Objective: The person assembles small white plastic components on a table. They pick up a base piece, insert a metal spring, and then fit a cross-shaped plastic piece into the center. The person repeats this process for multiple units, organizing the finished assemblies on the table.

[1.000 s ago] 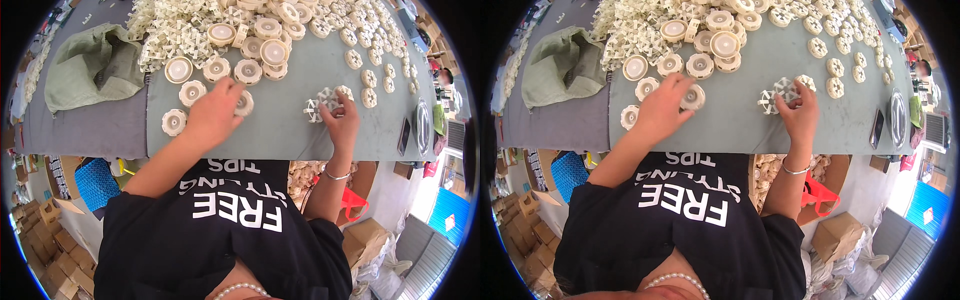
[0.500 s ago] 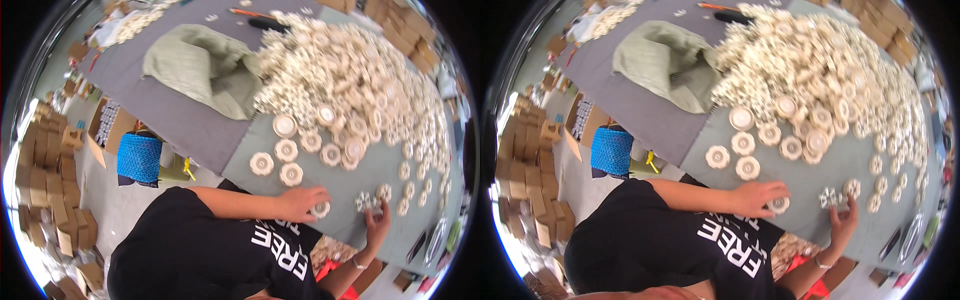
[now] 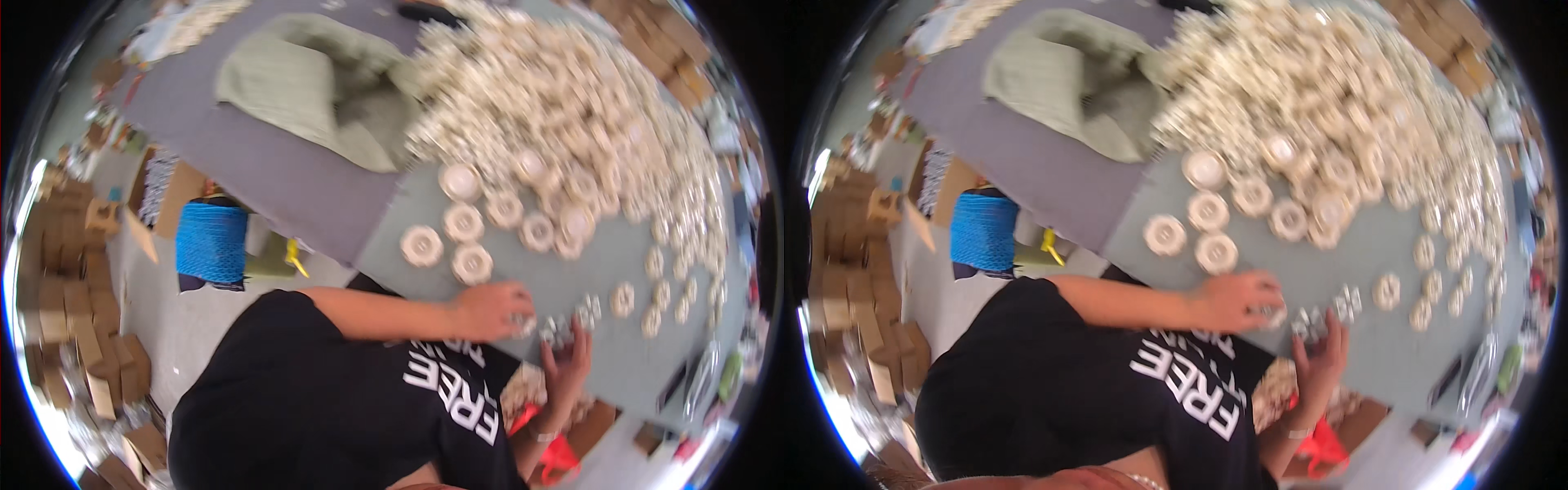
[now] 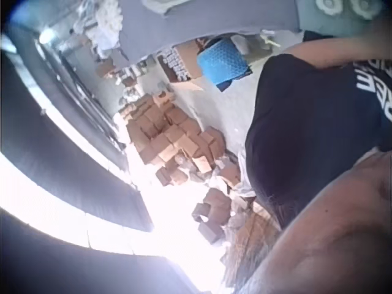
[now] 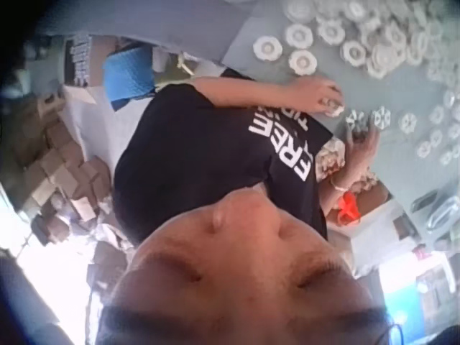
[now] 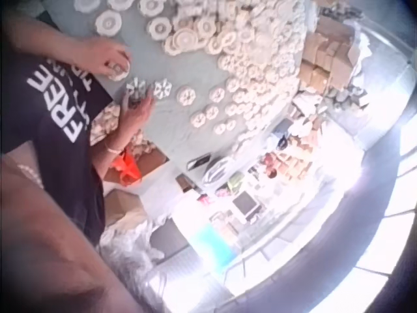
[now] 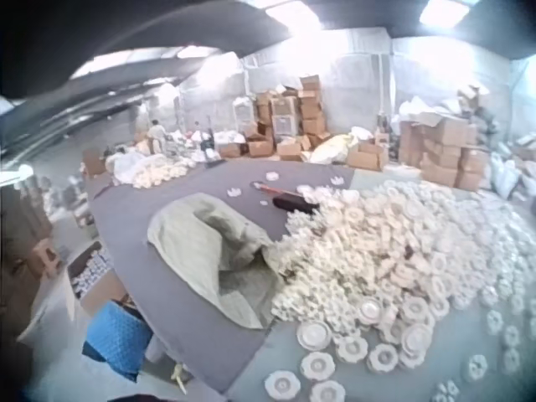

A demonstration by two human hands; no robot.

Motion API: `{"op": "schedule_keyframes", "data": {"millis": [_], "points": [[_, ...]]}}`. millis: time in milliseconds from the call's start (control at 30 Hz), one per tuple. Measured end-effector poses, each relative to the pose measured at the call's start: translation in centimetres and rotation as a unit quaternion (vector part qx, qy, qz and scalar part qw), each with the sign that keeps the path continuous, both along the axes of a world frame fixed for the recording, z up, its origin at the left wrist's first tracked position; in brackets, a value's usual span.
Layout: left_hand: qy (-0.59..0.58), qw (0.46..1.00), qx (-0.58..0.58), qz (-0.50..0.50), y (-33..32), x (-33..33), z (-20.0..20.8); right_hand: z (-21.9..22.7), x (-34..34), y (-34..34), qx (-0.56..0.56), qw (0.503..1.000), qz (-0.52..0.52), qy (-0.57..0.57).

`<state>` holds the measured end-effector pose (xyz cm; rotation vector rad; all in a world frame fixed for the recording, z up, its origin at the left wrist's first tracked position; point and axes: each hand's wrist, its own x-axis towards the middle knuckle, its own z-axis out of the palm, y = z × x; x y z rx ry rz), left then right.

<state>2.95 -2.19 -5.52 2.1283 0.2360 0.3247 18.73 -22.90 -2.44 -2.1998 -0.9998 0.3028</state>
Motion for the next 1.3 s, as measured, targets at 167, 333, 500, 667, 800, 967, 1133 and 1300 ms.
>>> {"op": "schedule_keyframes", "data": {"millis": [167,333,500,667,800,967,1133,1300], "points": [[0.003,0.999,-0.036,0.005,0.9,-0.7,1.0,1.4,-0.1,1.0,-0.003,1.0,0.007,0.009],[0.066,0.987,-0.147,-0.012,1.6,-1.2,3.0,1.0,-0.8,0.9,0.08,0.996,0.011,0.043],[0.063,0.976,-0.206,-0.024,2.1,-1.5,3.4,2.5,-2.2,2.2,0.086,0.993,0.078,0.038],[0.048,0.975,-0.217,-0.006,2.3,-1.6,2.3,3.0,-2.9,4.9,0.051,0.986,0.146,0.054],[0.056,0.978,-0.198,-0.026,2.6,-1.3,2.1,1.8,-2.8,5.4,0.03,0.985,0.155,0.073],[0.069,0.972,-0.225,-0.003,2.7,-1.5,3.1,3.4,-1.2,2.5,-0.021,0.972,0.217,0.086],[0.034,0.992,-0.106,0.056,3.1,-0.5,3.5,3.9,6.6,-3.8,-0.054,0.987,-0.09,-0.121],[-0.003,0.972,0.17,0.165,5.5,5.2,4.3,2.4,5.8,2.2,0.027,0.994,-0.077,-0.067]]}}
